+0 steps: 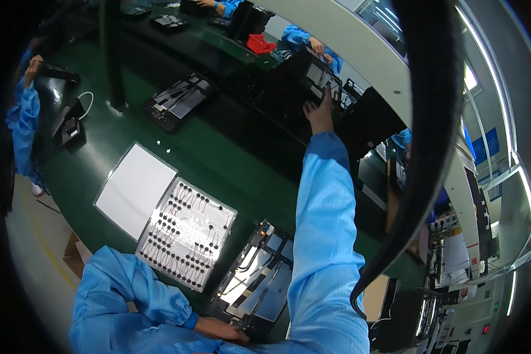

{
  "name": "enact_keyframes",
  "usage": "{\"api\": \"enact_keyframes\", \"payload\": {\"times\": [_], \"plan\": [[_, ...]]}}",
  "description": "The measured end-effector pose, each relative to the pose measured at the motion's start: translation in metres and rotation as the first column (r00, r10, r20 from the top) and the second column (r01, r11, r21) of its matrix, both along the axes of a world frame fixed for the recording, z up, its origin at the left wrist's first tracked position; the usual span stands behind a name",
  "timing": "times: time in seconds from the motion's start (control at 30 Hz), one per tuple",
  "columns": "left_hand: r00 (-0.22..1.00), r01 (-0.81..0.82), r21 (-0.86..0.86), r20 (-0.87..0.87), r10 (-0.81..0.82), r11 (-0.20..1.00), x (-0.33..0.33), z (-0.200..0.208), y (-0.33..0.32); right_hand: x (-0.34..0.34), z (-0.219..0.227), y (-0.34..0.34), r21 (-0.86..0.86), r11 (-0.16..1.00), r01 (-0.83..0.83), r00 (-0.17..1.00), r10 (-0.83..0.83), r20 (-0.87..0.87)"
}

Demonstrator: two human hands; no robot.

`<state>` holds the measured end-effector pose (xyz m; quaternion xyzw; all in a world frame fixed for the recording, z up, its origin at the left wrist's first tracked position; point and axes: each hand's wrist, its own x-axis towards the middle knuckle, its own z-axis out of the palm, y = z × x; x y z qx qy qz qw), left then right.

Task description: The recorder is assembling or repairing an electronic device, applying adhesive strips and components to a tablet-like chassis.

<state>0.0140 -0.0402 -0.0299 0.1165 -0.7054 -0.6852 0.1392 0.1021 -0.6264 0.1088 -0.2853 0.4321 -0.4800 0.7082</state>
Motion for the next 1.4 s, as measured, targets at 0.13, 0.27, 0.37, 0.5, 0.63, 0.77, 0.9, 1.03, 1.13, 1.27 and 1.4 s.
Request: {"api": "enact_keyframes", "payload": {"times": [0.13, 0.27, 0.37, 0.5, 0.63, 0.77, 0.9, 1.03, 1.13, 1.27, 1.4], "plan": [[0.999, 0.003, 0.379, -0.036, 0.011, 0.925, -0.004, -0.005, -0.007, -0.027, -0.024, -0.063, -0.463, 0.870, -0.167, 0.971, 0.064, -0.231], [0.995, -0.100, 0.494, 0.067, 0.077, 0.864, 0.005, 0.006, -0.005, -0.033, 0.005, -0.045, -0.632, 0.414, -0.655, 0.407, -0.511, -0.757], [0.997, -0.008, 0.308, 0.074, -0.016, 0.951, 0.004, -0.010, -0.009, -0.025, 0.028, -0.033, -0.243, 0.959, 0.145, 0.989, -0.132, 0.070], [0.966, -0.187, -0.106, -0.200, 0.163, 0.977, -0.005, -0.014, 0.001, -0.092, 0.040, 0.000, -0.265, 0.964, 0.002, 0.980, 0.051, 0.192], [0.960, -0.256, -0.241, -0.179, 0.216, 0.936, 0.000, -0.001, 0.010, -0.168, 0.050, 0.098, -0.246, 0.969, -0.027, 0.997, 0.043, 0.060], [0.984, -0.169, -0.432, -0.130, 0.124, 0.886, 0.043, 0.022, 0.047, -0.245, 0.066, 0.191, -0.211, 0.959, -0.191, 0.974, 0.158, -0.162], [0.759, -0.642, -0.351, -0.414, 0.502, 0.681, 0.116, 0.124, 0.033, -0.315, 0.094, 0.249, -0.067, 0.939, -0.337, 0.926, 0.318, -0.202], [-0.128, -0.990, 0.012, -0.489, 0.863, -0.140, 0.088, 0.093, 0.025, -0.301, 0.092, 0.258, 0.193, 0.722, -0.665, 0.665, 0.689, -0.288], [-0.100, -0.988, 0.154, -0.483, 0.870, -0.028, 0.029, 0.073, 0.028, -0.246, 0.081, 0.278, 0.162, 0.620, -0.768, 0.436, 0.691, -0.577], [-0.080, -0.973, -0.174, -0.352, 0.932, -0.149, -0.007, 0.078, 0.053, -0.199, 0.081, 0.262, 0.234, 0.302, -0.924, 0.098, 0.779, -0.619], [-0.044, -0.968, -0.225, -0.297, 0.954, -0.114, -0.016, 0.067, 0.073, -0.193, 0.057, 0.244, 0.049, 0.248, -0.968, 0.067, 0.437, -0.897]]}}
